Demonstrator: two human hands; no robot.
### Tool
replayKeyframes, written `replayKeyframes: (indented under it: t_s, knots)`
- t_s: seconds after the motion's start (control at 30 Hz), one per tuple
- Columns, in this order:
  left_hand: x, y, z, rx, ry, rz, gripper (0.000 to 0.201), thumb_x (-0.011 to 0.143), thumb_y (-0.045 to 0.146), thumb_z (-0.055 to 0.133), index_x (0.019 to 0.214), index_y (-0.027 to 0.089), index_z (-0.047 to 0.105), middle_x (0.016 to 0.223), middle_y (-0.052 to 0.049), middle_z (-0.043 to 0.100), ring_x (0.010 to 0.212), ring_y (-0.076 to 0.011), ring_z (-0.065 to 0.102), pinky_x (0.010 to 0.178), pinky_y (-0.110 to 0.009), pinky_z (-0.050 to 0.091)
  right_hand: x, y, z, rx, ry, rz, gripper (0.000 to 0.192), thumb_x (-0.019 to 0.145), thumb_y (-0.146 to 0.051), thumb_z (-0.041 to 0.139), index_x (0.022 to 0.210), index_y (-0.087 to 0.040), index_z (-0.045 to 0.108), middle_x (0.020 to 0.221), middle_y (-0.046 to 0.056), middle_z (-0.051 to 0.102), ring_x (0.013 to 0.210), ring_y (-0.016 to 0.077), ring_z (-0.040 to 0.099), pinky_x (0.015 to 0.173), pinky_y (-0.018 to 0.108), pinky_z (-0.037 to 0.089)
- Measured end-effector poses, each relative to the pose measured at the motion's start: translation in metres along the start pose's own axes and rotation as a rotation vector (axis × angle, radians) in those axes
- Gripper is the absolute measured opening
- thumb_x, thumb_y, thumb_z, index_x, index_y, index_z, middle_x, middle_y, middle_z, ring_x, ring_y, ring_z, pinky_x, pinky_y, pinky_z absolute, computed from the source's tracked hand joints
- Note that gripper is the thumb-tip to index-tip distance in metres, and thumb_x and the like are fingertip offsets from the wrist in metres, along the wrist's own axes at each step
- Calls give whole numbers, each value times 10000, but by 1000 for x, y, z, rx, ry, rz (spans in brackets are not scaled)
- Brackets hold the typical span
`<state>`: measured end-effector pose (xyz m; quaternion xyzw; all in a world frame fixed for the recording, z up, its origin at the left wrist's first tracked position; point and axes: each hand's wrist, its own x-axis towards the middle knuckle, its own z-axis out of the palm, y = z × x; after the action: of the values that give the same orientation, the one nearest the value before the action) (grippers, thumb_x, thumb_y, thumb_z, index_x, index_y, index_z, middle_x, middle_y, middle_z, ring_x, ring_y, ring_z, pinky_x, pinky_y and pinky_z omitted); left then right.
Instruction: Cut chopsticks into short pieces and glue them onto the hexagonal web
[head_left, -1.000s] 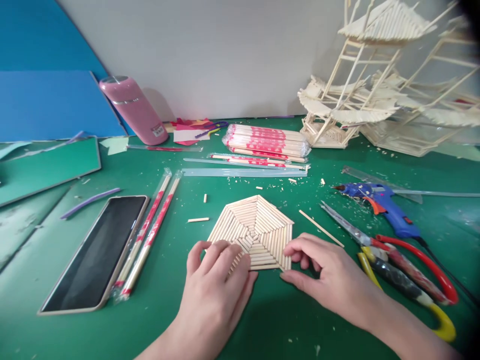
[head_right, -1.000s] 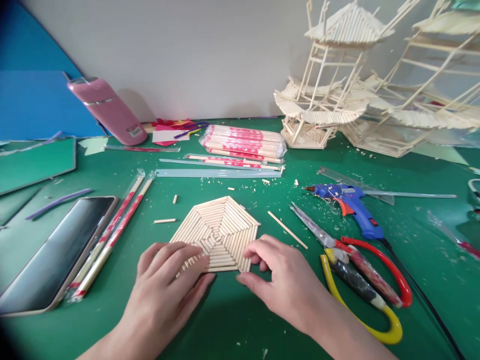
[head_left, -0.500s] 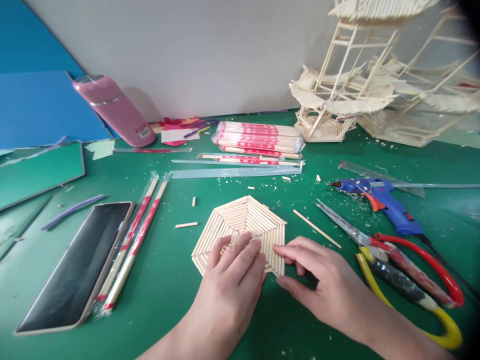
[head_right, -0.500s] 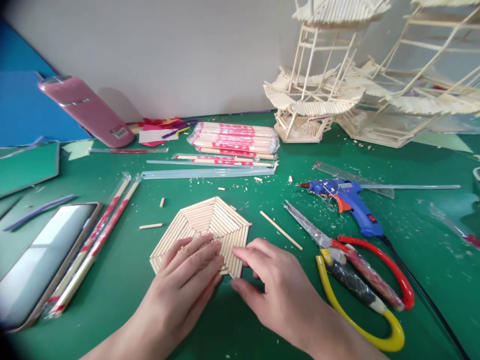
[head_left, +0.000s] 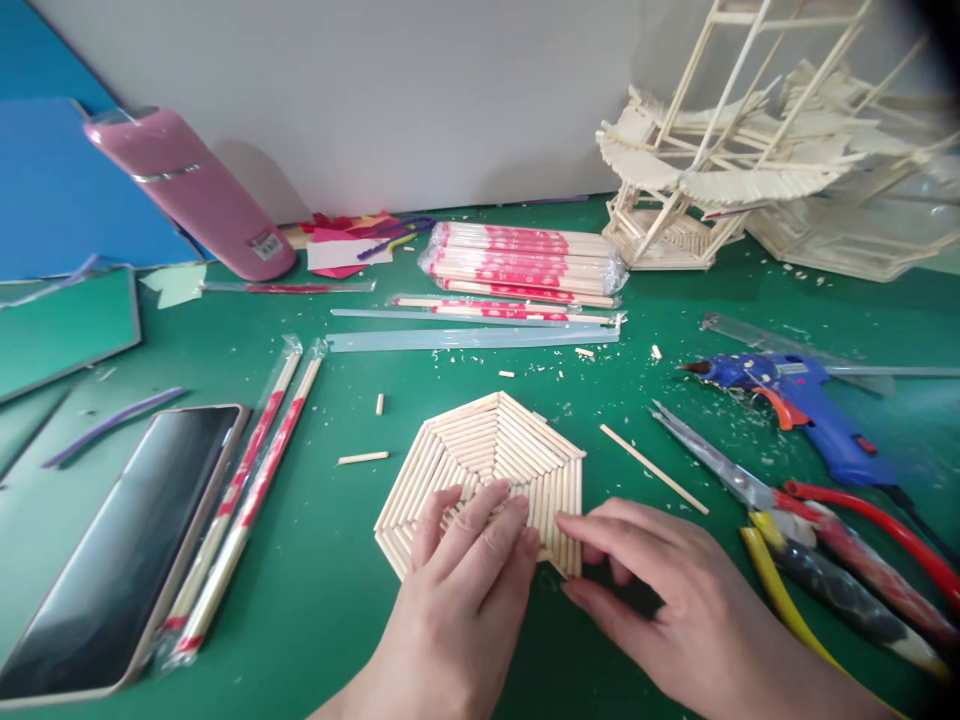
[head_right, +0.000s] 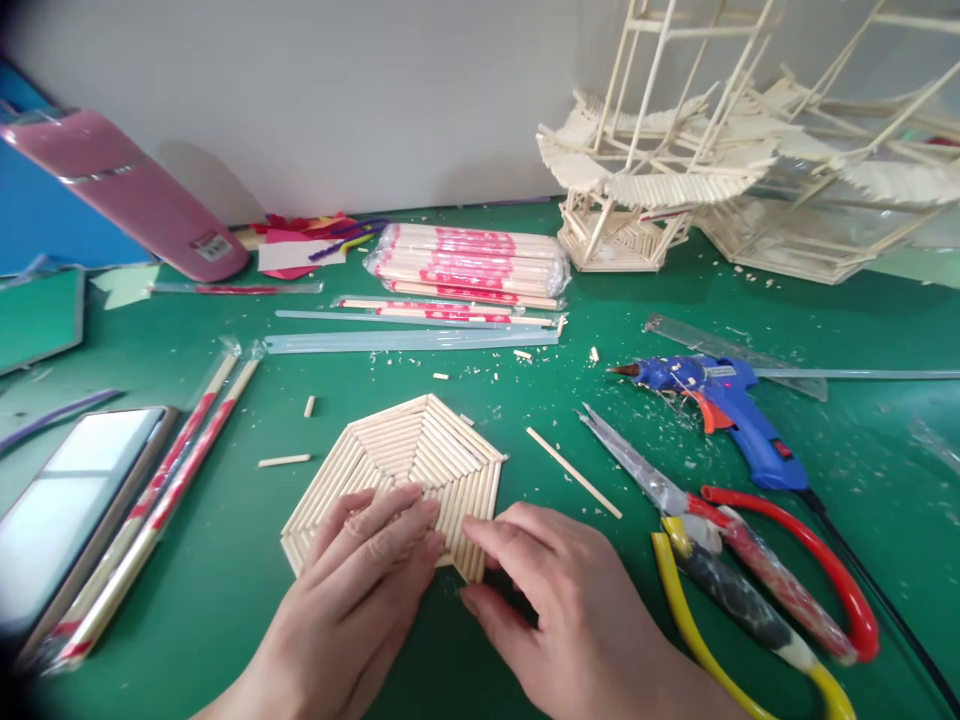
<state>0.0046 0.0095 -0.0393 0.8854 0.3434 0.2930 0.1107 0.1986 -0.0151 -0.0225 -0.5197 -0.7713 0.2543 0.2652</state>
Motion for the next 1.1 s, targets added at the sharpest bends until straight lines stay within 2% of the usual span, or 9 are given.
replayKeyframes:
  t_s: [0.23, 0.43, 0.57, 0.7, 0.8, 0.87, 0.97, 1.1]
  knots:
    - [0, 2, 2, -17, 48, -33, 246, 859, 86, 401, 968, 184, 599, 1036, -70, 660, 1062, -243, 545, 955, -451, 322, 1, -1, -2, -20, -35, 33, 291, 754, -131, 570, 1024, -229, 524, 757, -14, 578, 628, 115, 536, 577, 240, 466]
    - [7, 4, -9, -110, 7, -46, 237, 799, 35, 453, 944, 177, 577, 988, -72, 654, 1022, -232, 553, 934, -438, 360, 1, -3, -3, 9, -46, 68, 245, 784, -182, 549, 1025, -226, 536, 739, -15, 554, 632, 115, 517, 583, 247, 448]
    - [13, 11, -24, -245, 53, -171, 182, 793, 44, 488, 901, 167, 567, 877, -58, 625, 872, -176, 577, 775, -307, 466, 1, -4, -5, 42, -32, 76, 310, 795, -206, 541, 1102, -225, 504, 778, -16, 542, 641, 105, 508, 611, 249, 452]
    - [13, 15, -34, -413, 166, -480, 69, 820, 136, 515, 847, 187, 554, 784, -13, 608, 675, -122, 578, 588, -224, 468, 1, -7, -7, 72, -15, 105, 289, 780, -218, 543, 1069, -220, 525, 788, -12, 555, 647, 101, 521, 590, 224, 465]
    - [11, 12, -38, -657, 233, -671, 19, 822, 208, 543, 827, 191, 551, 742, -1, 615, 665, -124, 588, 556, -209, 474, 1, -9, -7, 65, -4, 122, 279, 770, -207, 543, 1048, -223, 541, 785, -5, 567, 651, 105, 532, 565, 215, 471]
    - [11, 9, -41, -785, 288, -724, 45, 826, 231, 548, 818, 186, 549, 738, -2, 618, 695, -127, 595, 601, -215, 486, 0, -9, -6, 54, -3, 104, 255, 776, -203, 538, 1030, -222, 552, 784, 4, 569, 660, 113, 536, 574, 229, 474]
    - [11, 6, -47, -863, 337, -752, 76, 841, 248, 536, 812, 179, 539, 732, -6, 607, 719, -128, 586, 641, -229, 476, -1, -10, -3, 47, -4, 92, 203, 787, -197, 533, 985, -223, 569, 778, 8, 564, 663, 116, 539, 584, 236, 477]
    - [11, 2, -56, -753, 381, -734, 92, 860, 260, 502, 823, 180, 530, 687, 11, 566, 640, -106, 543, 581, -211, 443, -4, -12, -6, 77, 54, 80, 198, 822, -205, 503, 1014, -224, 551, 816, 10, 562, 669, 105, 545, 579, 210, 474]
